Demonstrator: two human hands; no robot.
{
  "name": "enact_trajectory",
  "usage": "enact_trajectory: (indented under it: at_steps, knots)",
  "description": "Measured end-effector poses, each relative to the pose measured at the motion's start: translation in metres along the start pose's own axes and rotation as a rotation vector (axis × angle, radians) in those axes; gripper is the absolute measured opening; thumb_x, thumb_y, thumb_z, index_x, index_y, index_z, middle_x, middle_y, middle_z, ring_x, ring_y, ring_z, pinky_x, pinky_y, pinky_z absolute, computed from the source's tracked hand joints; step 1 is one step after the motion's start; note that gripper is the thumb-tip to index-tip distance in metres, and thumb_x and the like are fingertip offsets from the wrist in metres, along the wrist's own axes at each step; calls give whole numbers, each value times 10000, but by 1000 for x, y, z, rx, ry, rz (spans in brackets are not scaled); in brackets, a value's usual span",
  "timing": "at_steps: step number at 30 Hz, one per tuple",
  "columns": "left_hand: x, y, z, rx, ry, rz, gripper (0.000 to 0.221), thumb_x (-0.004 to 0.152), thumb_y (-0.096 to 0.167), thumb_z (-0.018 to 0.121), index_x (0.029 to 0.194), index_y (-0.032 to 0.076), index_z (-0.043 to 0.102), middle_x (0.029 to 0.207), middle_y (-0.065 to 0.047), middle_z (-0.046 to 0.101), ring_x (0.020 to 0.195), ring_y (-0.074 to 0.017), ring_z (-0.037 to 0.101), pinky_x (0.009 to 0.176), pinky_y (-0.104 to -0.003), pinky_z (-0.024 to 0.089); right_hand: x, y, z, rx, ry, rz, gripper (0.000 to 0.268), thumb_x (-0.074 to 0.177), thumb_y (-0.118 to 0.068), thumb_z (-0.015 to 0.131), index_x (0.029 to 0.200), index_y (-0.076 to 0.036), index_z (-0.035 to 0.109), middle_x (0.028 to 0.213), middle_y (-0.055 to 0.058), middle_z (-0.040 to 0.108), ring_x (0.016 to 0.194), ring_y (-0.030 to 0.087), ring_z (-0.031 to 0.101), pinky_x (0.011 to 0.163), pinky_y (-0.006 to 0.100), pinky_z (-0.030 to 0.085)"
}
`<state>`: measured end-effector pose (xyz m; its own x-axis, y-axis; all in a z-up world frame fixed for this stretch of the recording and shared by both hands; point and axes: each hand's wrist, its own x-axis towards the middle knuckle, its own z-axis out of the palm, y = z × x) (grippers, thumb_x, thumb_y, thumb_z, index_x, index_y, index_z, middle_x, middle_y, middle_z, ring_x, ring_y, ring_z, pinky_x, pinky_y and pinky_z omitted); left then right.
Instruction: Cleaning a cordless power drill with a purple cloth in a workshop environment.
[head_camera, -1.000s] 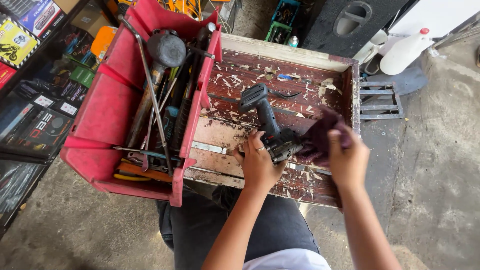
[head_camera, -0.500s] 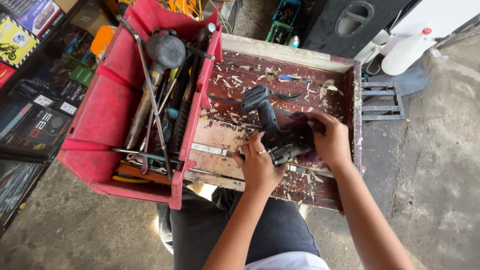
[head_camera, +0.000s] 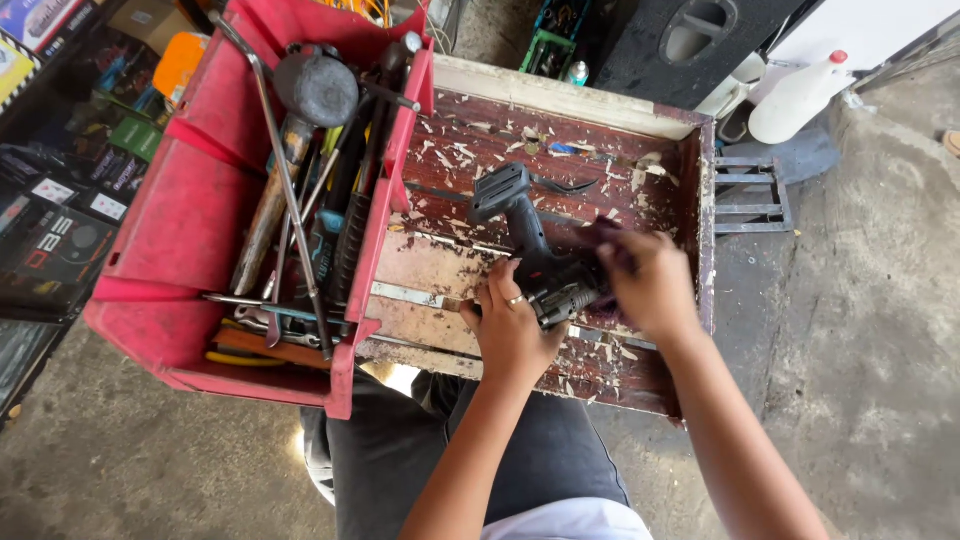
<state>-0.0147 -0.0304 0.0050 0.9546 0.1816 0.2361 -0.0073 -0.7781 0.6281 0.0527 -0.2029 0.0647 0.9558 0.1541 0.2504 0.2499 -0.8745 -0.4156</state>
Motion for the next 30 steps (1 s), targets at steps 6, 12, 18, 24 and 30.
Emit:
enact_trajectory:
  at_steps: [6, 12, 18, 24, 30]
  knots:
    - [4, 0, 0, -36, -9, -1, 1174, 480, 273, 990, 1431, 89, 327, 1444, -178, 474, 1180, -357, 576, 944, -591, 378, -13, -10, 40, -276, -136, -58, 380, 866, -391, 698, 1211, -243, 759, 1172, -58, 756, 1007, 325, 659, 778, 445, 589]
    - [1, -1, -6, -89, -30, -13, 1169, 498, 257, 988, 1436, 79, 313, 1465, -197, 451, 1188, -390, 574, 924, -584, 423, -19, 10, 39, 70, -120, 205, 375, 973, -427, 657, 946, -69, 765, 765, 171, 730, 824, 408, 694, 764, 510, 522]
    - [-5, -6, 8, -62, 13, -30, 1158, 515, 316, 972, 1444, 82, 321, 1485, -177, 454, 1182, -374, 569, 918, -572, 437, -101, -39, 14, 56, 72, -3, 378, 895, -126, 725, 1271, -88, 725, 1310, 149, 704, 929, 424, 673, 813, 505, 577]
    - [-2, 1, 1, -44, -29, -49, 1189, 507, 326, 991, 1457, 85, 317, 1499, -186, 436, 1192, -388, 557, 931, -572, 438, -122, 23, 15, 209, 304, 371, 157, 1022, -179, 705, 873, -136, 683, 715, 69, 595, 697, 248, 558, 635, 383, 457]
    - [-3, 4, 1, -41, -34, -83, 1161, 532, 322, 975, 1460, 90, 317, 1492, -184, 439, 1168, -403, 563, 938, -584, 410, -74, -21, 4, 290, 384, 263, 171, 1017, -96, 676, 1148, -176, 751, 837, 116, 635, 729, 251, 592, 668, 403, 545]
